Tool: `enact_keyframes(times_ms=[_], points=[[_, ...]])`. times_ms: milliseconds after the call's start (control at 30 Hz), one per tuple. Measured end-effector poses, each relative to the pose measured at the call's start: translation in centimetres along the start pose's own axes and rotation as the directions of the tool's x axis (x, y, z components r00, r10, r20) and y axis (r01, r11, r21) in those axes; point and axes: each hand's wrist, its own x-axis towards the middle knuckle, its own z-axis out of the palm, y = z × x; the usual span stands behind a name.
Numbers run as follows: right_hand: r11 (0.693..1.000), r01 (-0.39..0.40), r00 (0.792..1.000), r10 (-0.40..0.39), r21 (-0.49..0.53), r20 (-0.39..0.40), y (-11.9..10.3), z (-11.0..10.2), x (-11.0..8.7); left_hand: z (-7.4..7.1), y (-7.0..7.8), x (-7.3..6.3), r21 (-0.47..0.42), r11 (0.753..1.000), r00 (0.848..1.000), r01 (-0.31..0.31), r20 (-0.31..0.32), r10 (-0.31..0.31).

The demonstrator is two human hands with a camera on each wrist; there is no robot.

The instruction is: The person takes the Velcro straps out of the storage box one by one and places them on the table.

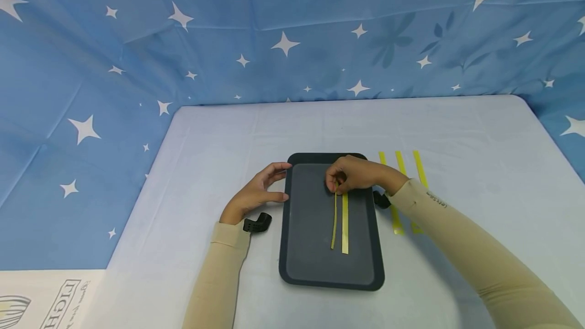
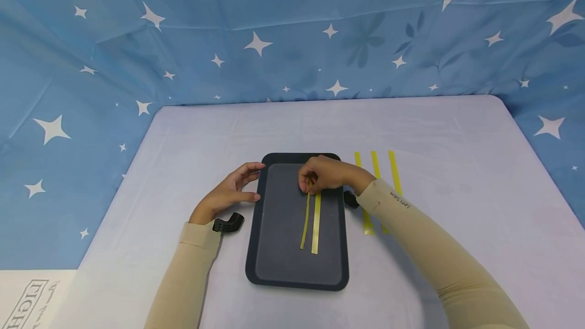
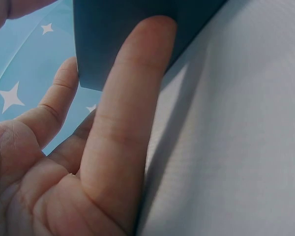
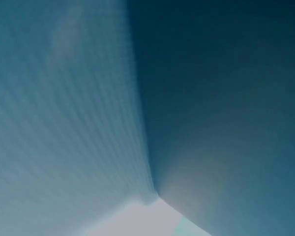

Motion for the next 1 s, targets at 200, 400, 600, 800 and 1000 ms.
enact_keyframes(times_ms=[200, 400, 600, 800, 1000], points=[[0.994, 0.081, 0.995, -0.077, 0.069, -0.064, 0.5, -0.1, -0.2, 0.0, -0.1, 0.0, -0.002, 1.0, 1.0, 0.005, 0.0, -0.005], [0.979, 0.126, 0.985, -0.105, 0.161, -0.134, 0.6, -0.2, -0.6, 0.0, -0.1, 0.0, 0.005, 1.0, 1.0, 0.01, -0.006, -0.01], [0.974, 0.129, 0.978, -0.093, 0.185, -0.189, 0.5, -0.3, -1.1, 0.1, 0.0, 0.1, 0.011, 1.0, 1.0, 0.009, -0.012, -0.009], [0.96, 0.166, 0.962, -0.107, 0.226, -0.251, 0.6, -0.3, -1.7, 0.2, 0.0, 0.1, 0.003, 1.0, 1.0, -0.003, -0.001, 0.003], [0.921, 0.223, 0.945, -0.123, 0.321, -0.303, 0.7, -0.5, -2.3, 0.2, 0.1, -0.1, 0.011, 1.0, 1.0, 0.008, -0.001, -0.008]])
